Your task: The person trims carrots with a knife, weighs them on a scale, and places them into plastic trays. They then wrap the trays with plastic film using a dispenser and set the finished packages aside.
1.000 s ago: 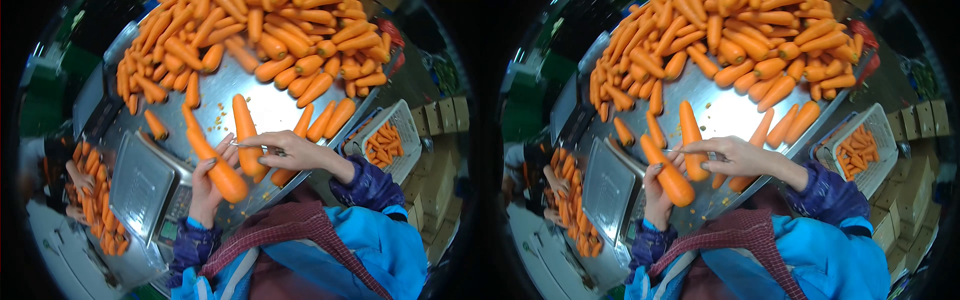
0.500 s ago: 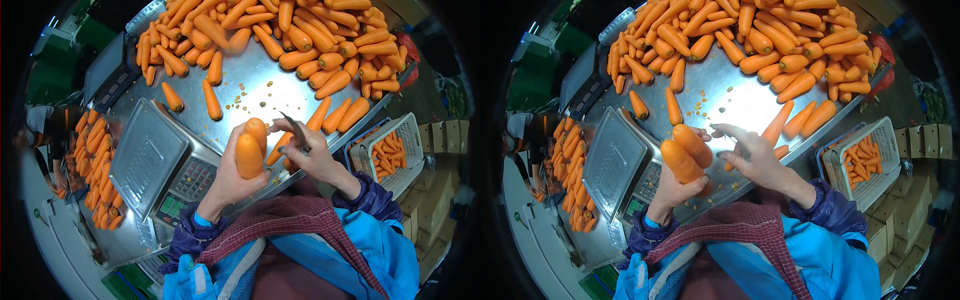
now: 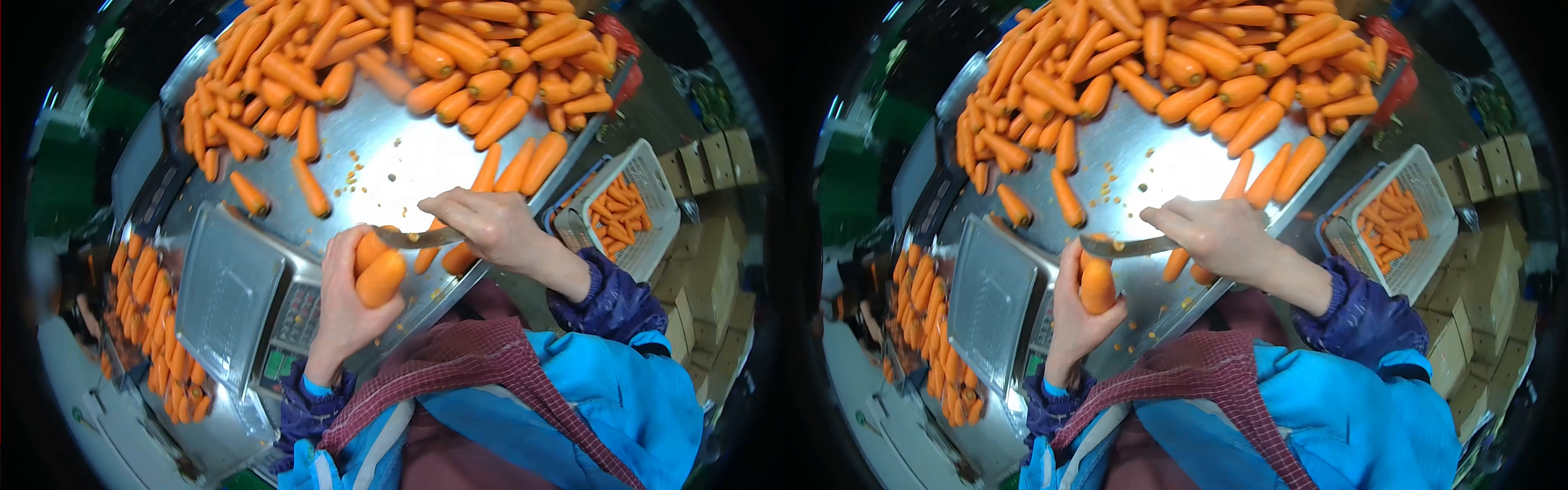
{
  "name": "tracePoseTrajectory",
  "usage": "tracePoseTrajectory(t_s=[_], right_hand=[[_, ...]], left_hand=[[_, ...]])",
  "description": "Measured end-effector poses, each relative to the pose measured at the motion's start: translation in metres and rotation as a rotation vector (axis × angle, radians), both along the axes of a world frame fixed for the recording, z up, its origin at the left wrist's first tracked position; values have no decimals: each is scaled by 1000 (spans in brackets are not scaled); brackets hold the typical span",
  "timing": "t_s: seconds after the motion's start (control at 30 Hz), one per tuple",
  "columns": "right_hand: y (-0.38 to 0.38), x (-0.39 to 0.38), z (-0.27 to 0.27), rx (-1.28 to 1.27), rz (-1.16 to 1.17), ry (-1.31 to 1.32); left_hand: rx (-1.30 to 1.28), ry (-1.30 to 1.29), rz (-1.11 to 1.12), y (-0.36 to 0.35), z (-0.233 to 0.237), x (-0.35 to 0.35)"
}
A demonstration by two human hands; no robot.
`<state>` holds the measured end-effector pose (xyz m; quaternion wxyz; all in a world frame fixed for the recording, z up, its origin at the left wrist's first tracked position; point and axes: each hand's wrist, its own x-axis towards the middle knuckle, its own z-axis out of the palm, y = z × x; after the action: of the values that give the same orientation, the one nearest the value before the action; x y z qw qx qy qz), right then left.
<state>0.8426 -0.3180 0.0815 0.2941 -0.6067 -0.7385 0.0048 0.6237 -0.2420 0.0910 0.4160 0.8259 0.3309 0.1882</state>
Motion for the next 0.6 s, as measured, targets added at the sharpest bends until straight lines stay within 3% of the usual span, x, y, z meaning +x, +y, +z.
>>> tracePoseTrajectory(t_s=[0.07, 0.1, 0.13, 0.2, 0.27, 0.33, 0.53, 0.6], right_hand=[[-3, 12, -9, -150, -87, -7], [-2, 23, -22, -231, -204, -34], [-6, 37, -37, -233, -247, -45], [-11, 65, -60, -181, -306, 103], [-13, 92, -66, -181, -364, 40], [-7, 127, -81, -261, -467, -87], [30, 179, -120, -88, -264, -271], [38, 177, -116, -136, -291, -299]], left_hand=[[-22, 19, -65, -5, 4, 5], [-159, -59, -68, -8, 7, 7], [-297, -128, -72, -9, 8, 8], [-319, -185, -126, -3, 0, 6], [-341, -233, -152, -4, -3, 10], [-659, -317, 32, -7, 1, 16], [-813, -353, 109, -15, 6, 32], [-861, -359, 127, -14, 5, 31]])
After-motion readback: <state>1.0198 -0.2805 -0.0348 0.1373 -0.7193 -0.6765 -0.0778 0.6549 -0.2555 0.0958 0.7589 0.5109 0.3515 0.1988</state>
